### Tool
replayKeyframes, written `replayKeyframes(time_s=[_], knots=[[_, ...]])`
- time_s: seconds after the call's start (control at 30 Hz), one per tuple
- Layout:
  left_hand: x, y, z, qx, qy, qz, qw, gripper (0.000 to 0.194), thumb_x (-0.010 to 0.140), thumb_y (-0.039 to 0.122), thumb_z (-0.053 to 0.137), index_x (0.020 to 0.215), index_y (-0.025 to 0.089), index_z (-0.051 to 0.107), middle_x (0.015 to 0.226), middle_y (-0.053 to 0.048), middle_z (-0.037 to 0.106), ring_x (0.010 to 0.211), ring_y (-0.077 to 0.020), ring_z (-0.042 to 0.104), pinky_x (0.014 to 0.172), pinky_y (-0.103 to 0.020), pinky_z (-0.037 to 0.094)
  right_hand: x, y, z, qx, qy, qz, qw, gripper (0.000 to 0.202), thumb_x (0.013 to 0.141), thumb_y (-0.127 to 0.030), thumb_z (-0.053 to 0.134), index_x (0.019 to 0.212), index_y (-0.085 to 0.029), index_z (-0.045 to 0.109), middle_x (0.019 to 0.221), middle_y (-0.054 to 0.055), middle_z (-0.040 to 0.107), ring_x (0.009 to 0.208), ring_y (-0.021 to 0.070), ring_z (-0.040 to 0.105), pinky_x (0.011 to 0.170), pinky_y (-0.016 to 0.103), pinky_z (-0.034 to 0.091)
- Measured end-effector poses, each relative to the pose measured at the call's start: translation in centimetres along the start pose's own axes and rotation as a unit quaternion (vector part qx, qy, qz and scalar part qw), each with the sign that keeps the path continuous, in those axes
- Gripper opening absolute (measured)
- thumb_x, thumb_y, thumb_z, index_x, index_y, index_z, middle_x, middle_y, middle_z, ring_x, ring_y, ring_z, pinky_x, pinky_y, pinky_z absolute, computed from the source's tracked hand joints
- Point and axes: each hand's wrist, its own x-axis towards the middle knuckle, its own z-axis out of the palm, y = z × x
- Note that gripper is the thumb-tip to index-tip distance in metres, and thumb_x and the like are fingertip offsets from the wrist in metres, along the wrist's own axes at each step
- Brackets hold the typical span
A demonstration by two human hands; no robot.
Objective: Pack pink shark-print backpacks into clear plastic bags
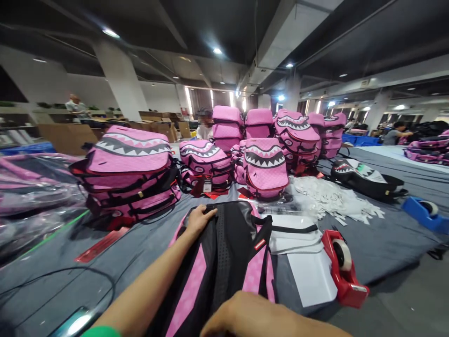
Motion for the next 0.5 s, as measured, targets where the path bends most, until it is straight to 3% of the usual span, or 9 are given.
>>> replayKeyframes(time_s=[0.07, 0.13, 0.17, 0.23, 0.33, 0.43, 0.5], knots=[[-0.2, -0.4, 0.4, 0.049, 0.027, 0.035, 0.998, 0.020, 0.068, 0.029, 0.074, 0.063, 0.020, 0.057, 0.087, -0.009, 0.065, 0.103, -0.0339, 0.060, 0.089, -0.041, 0.047, -1.2, 2.1, -3.3, 0.003, 0.145, 0.053, 0.988, 0.022, 0.091, -0.041, 0.061, 0.087, -0.021, 0.068, 0.076, -0.001, 0.068, 0.069, 0.0130, 0.063, 0.065, 0.020, 0.044], [-0.5, -0.1, 0.4, 0.084, 0.045, 0.070, 0.993, 0.018, 0.072, 0.027, 0.072, 0.086, 0.017, 0.064, 0.111, -0.015, 0.063, 0.121, -0.0387, 0.050, 0.101, -0.049, 0.039, -1.0, 5.7, -7.1, -0.008, 0.346, 0.173, 0.922, 0.025, 0.092, -0.044, 0.057, 0.086, -0.021, 0.064, 0.066, -0.001, 0.062, 0.058, 0.0130, 0.058, 0.062, 0.023, 0.043], [-0.7, 0.3, 0.4, 0.098, 0.046, 0.095, 0.990, 0.026, 0.076, 0.027, 0.070, 0.099, 0.016, 0.064, 0.121, -0.017, 0.060, 0.128, -0.0396, 0.044, 0.105, -0.052, 0.035, -0.5, 7.7, -8.8, 0.019, 0.401, 0.240, 0.884, 0.026, 0.092, -0.044, 0.056, 0.084, -0.020, 0.061, 0.062, -0.002, 0.059, 0.054, 0.0126, 0.056, 0.060, 0.023, 0.042], [-1.3, 1.2, 0.9, 0.116, 0.014, 0.163, 0.980, 0.031, 0.083, 0.026, 0.064, 0.113, 0.017, 0.062, 0.131, -0.018, 0.056, 0.133, -0.0373, 0.039, 0.110, -0.054, 0.030, 1.2, 11.3, -11.0, 0.090, 0.419, 0.324, 0.843, 0.034, 0.091, -0.051, 0.056, 0.078, -0.020, 0.056, 0.051, -0.003, 0.053, 0.044, 0.0129, 0.050, 0.051, 0.024, 0.037], [-2.7, 2.7, 3.1, 0.121, -0.100, 0.272, 0.950, 0.021, 0.084, 0.020, 0.064, 0.105, 0.023, 0.066, 0.117, -0.010, 0.066, 0.121, -0.0287, 0.052, 0.107, -0.046, 0.037, 4.0, 14.0, -12.1, 0.141, 0.413, 0.328, 0.838, 0.044, 0.086, -0.062, 0.055, 0.072, -0.021, 0.050, 0.044, -0.006, 0.042, 0.038, 0.0121, 0.043, 0.044, 0.022, 0.031], [-3.4, 4.0, 6.1, 0.103, -0.180, 0.332, 0.920, 0.031, 0.077, 0.010, 0.064, 0.104, 0.025, 0.068, 0.109, -0.004, 0.070, 0.109, -0.0223, 0.061, 0.099, -0.038, 0.045, 5.3, 13.3, -12.6, 0.145, 0.459, 0.266, 0.835, 0.044, 0.084, -0.065, 0.051, 0.077, -0.021, 0.048, 0.049, -0.008, 0.038, 0.042, 0.0109, 0.040, 0.043, 0.022, 0.031], [-3.2, 4.9, 7.5, 0.085, -0.186, 0.350, 0.914, 0.044, 0.076, 0.002, 0.054, 0.114, 0.024, 0.065, 0.113, -0.006, 0.068, 0.110, -0.0216, 0.060, 0.100, -0.039, 0.044, 5.1, 11.7, -13.1, 0.126, 0.497, 0.202, 0.835, 0.042, 0.081, -0.064, 0.052, 0.086, -0.022, 0.049, 0.053, -0.009, 0.037, 0.044, 0.0104, 0.038, 0.043, 0.022, 0.030]])
